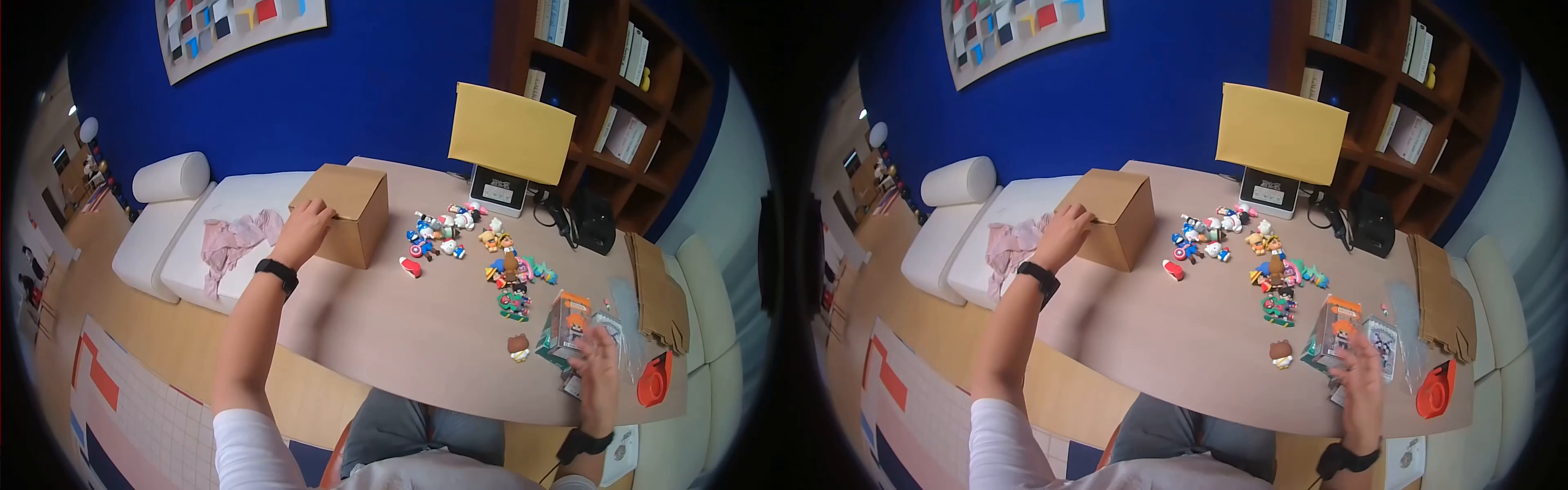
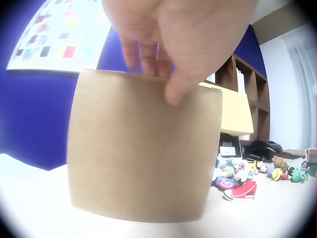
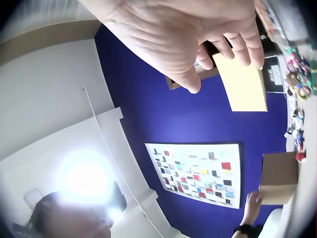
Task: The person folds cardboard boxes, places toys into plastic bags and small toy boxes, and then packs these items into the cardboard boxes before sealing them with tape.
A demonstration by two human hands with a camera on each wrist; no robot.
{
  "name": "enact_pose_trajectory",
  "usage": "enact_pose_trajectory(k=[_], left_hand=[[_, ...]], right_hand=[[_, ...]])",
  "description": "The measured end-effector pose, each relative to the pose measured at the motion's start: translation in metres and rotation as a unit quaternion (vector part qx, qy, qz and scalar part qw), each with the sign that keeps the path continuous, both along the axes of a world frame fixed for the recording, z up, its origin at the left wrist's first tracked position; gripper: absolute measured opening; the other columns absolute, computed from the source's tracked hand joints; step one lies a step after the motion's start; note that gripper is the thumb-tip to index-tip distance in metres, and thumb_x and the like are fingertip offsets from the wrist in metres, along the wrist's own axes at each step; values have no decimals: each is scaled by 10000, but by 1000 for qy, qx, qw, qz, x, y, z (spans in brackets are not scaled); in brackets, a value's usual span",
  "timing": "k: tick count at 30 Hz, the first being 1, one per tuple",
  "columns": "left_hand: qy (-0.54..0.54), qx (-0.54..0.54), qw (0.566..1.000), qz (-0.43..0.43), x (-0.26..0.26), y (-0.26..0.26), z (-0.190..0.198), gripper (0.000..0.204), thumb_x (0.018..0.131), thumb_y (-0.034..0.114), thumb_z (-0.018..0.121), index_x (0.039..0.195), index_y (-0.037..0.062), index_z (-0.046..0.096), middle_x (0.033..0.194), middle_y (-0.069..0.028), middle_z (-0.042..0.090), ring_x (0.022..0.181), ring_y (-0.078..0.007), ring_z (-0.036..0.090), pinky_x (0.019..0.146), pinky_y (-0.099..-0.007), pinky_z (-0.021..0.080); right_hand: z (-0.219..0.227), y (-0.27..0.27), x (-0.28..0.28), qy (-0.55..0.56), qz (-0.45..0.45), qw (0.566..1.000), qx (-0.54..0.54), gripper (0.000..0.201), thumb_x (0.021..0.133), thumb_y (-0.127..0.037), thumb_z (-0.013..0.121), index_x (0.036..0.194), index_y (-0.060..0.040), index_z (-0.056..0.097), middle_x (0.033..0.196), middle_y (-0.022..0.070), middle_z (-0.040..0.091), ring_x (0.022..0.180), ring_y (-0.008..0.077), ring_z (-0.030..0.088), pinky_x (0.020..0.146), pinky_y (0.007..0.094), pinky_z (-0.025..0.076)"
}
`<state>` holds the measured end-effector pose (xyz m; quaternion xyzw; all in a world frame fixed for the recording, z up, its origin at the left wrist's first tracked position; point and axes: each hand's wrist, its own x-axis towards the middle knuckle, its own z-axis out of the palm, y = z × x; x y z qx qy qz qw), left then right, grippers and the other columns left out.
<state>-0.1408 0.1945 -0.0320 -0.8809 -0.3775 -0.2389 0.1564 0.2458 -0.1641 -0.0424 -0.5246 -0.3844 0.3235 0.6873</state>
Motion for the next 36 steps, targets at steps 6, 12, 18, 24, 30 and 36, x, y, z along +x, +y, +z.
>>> enact_pose_trajectory(k=[6,12,18,24,30,36], left_hand=[[21,-3,998,-60,-3,8,2,90,731,48,558,814,21,581,817,-86,554,891,-280,525,757,-370,454],[136,-22,988,-72,9,-20,28,95,744,58,504,769,55,596,809,-63,548,862,-249,508,754,-338,454],[40,-137,970,-194,38,-145,46,82,664,48,528,745,37,518,814,-111,515,847,-295,493,774,-368,439],[100,-96,920,-368,85,-237,42,118,673,62,563,770,65,496,854,-79,538,863,-255,537,923,-369,451],[71,-164,891,-417,95,-224,45,133,723,64,553,839,53,488,911,-94,525,862,-255,527,938,-358,436],[102,-303,896,-308,103,-209,73,160,810,84,550,956,29,516,1098,-137,492,1002,-327,513,934,-357,426]], right_hand=[[-53,7,-50,29,126,988,-81,517,852,-165,582,1298,-27,359,1274,81,428,1080,187,492,838,293,447],[-66,-6,-62,-41,175,973,-146,457,849,-33,531,1281,-23,381,1260,78,451,1069,165,500,867,289,429],[-76,-26,-52,-78,190,968,-141,435,850,-22,527,1269,-10,411,1250,99,474,1118,174,486,868,294,428],[-34,-2,-81,-384,105,917,1,494,765,-93,651,1230,-77,484,1253,158,460,1070,264,521,899,338,434],[-17,14,-90,-573,3,811,116,466,707,-184,709,1149,-203,562,1257,176,439,1030,284,538,828,346,485],[-21,18,-88,-590,2,800,107,345,761,-176,614,1104,-188,588,1246,169,448,1060,284,522,871,342,469]])
